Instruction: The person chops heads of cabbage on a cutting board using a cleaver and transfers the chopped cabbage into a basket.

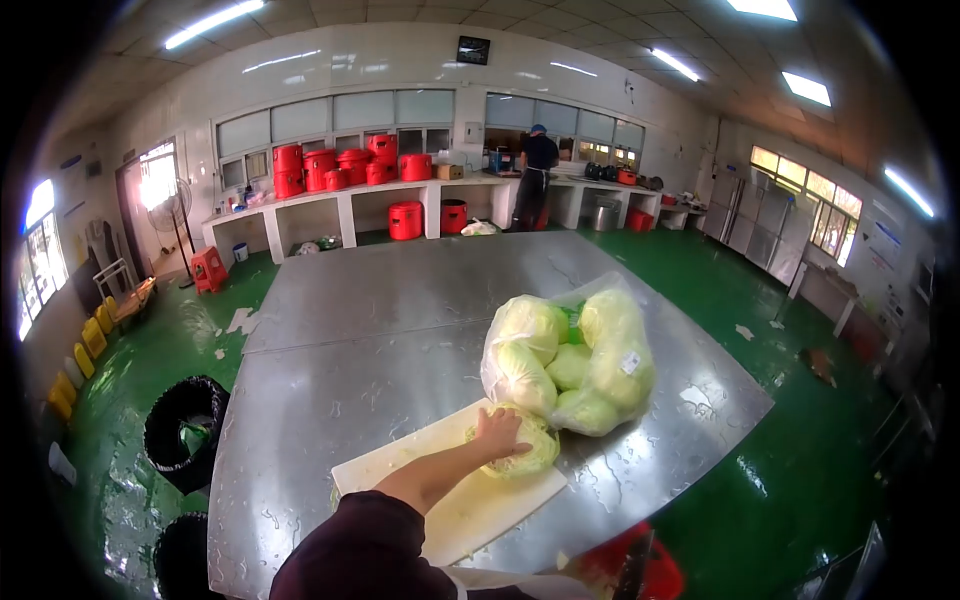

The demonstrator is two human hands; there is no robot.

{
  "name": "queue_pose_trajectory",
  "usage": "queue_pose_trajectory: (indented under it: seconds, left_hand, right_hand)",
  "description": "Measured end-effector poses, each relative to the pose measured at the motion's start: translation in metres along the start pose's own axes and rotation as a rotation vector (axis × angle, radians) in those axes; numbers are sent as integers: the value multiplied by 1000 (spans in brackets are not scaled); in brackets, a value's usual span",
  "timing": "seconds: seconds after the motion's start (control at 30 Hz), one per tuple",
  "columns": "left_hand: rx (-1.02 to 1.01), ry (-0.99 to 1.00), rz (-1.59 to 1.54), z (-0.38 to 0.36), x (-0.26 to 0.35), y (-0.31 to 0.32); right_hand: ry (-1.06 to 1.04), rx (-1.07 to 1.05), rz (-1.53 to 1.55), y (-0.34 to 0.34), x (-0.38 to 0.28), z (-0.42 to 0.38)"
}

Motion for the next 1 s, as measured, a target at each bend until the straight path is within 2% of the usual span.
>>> queue_pose_trajectory:
  seconds: [0.07, 0.17, 0.3, 0.37, 0.47, 0.5, 0.57, 0.67, 0.73, 0.83, 0.87, 0.97, 1.0]
  left_hand:
    - [21, 111, 115, 12, -5, 1]
    - [53, 655, 42, 43, -32, 42]
    - [-107, 536, 114, 43, -35, 52]
    - [-250, 418, 48, 19, -29, 17]
    - [-301, 295, -26, -25, -45, 4]
    - [-258, 289, -7, -50, -53, 3]
    - [-243, 220, -4, -101, -61, -1]
    - [-156, 36, -41, -148, -72, 8]
    - [71, -31, -159, -159, -71, -6]
    - [380, 29, -410, -186, -97, 1]
    - [479, 46, -524, -196, -110, 1]
    - [513, 151, -555, -238, -125, 15]
    - [468, 206, -472, -244, -122, 14]
  right_hand:
    - [-30, 19, -7, -1, -10, -6]
    - [-58, 53, -15, 0, -23, -18]
    - [-68, 87, -30, 3, -36, -39]
    - [-21, 41, -120, -2, -49, -46]
    - [115, -45, -163, -5, -93, -56]
    - [77, -39, -161, -8, -118, -65]
    - [-22, 35, 158, 41, -76, -40]
    - [-256, -44, 68, 44, -123, -34]
    - [-250, -90, -11, 40, -161, -29]
    - [-437, -48, -70, 40, -203, -20]
    - [-419, -87, -77, 34, -231, -24]
    - [-476, -170, -178, 35, -269, -16]
    - [-509, -191, -221, 38, -276, -11]
Point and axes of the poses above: each hand's wrist, its own z-axis towards the middle knuckle, its own y-axis out of the palm, x = y × z, the point moved 1 cm from there along z, towards the middle knuckle, and after that the axes turned 11 degrees about -z, right-handed, at the moved point
